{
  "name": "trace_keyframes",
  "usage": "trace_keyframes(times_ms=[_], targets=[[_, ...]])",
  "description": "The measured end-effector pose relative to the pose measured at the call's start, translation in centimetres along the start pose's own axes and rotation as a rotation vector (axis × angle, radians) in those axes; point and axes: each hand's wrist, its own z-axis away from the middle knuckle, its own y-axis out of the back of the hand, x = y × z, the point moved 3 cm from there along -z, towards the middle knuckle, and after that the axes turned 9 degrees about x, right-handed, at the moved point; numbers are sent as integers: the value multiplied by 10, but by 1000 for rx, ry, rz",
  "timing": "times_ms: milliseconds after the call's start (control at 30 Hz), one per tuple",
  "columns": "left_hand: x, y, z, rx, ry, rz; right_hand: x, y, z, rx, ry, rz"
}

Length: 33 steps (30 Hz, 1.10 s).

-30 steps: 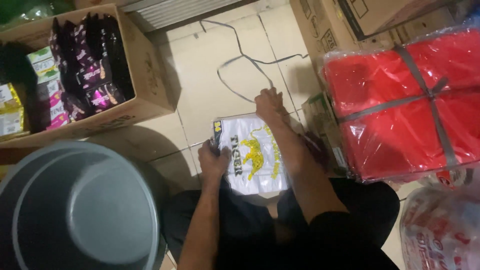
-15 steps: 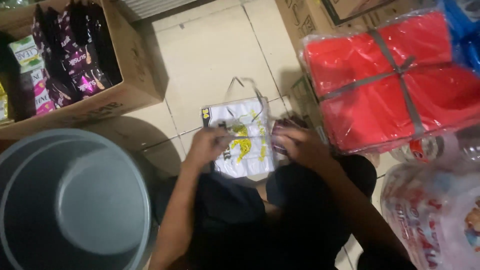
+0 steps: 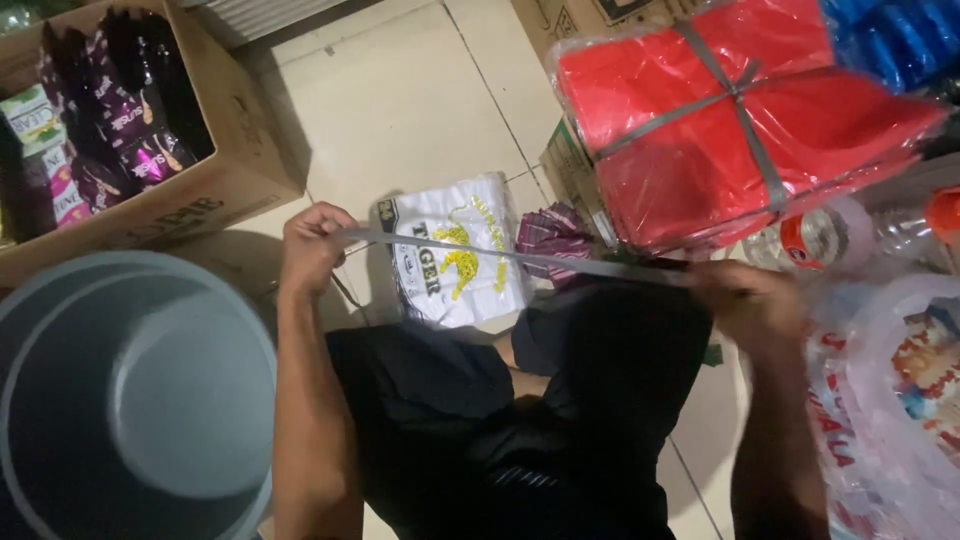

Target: Folding and bundling plastic bags for storage and organization.

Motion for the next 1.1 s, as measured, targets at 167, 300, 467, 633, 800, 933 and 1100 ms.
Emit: trace_keyframes(times_ms=[167, 300, 467, 633, 800, 933, 1100], targets=[[2, 5, 27, -686, 225, 160, 49, 94, 18, 378, 92, 596], [20, -23, 58, -785, 229, 320, -17, 58, 11, 403, 318, 1283], [64, -65, 112, -900, -72, 270, -70, -70, 11, 254, 878, 127], [94, -73, 148, -919, -51, 240, -156, -132, 4, 66, 784, -196], [117, -67, 159, -874, -65, 185, -154, -155, 4, -115, 662, -425], [94, -58, 144, -769, -112, -1, -160, -153, -3, -219, 675, -443], [86, -62, 117, -514, -398, -479, -145, -163, -21, -152, 762, -114]])
